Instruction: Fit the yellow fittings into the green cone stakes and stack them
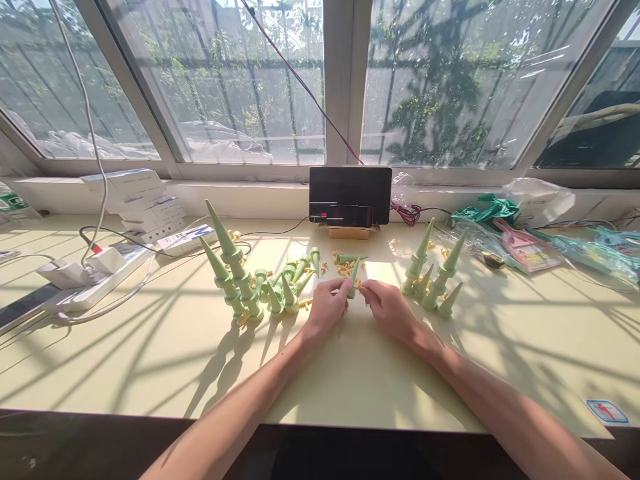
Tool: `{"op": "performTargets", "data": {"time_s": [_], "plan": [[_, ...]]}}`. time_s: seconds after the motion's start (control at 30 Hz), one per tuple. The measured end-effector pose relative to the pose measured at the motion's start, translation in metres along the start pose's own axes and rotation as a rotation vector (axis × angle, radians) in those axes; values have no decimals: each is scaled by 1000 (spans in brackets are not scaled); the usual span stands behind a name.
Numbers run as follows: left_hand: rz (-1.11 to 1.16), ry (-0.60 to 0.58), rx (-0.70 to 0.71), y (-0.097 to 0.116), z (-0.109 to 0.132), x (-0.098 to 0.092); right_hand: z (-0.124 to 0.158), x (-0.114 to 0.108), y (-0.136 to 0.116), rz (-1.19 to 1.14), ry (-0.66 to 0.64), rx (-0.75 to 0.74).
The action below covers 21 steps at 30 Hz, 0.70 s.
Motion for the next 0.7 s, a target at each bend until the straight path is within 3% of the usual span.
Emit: {"op": "performTargets", "data": {"time_s": [0.17,0.3,0.7], "plan": [[-13,-3,49,3,3,0,1,0,2,6,14,2],[-20,-4,79,3,4,0,3,0,1,-43,18,102],[-52,-26,237,1,3,1,2,5,-2,-487,-85,731]]}}
Point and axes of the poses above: each hand's wrist, its own z-axis away from the middle knuckle, its own x-axis out of the palm, y = z × x, the point moved 2 cm from there along -z, towards the middle knuckle, and after that the axes turned 15 degrees about y, right-handed, at the moved point
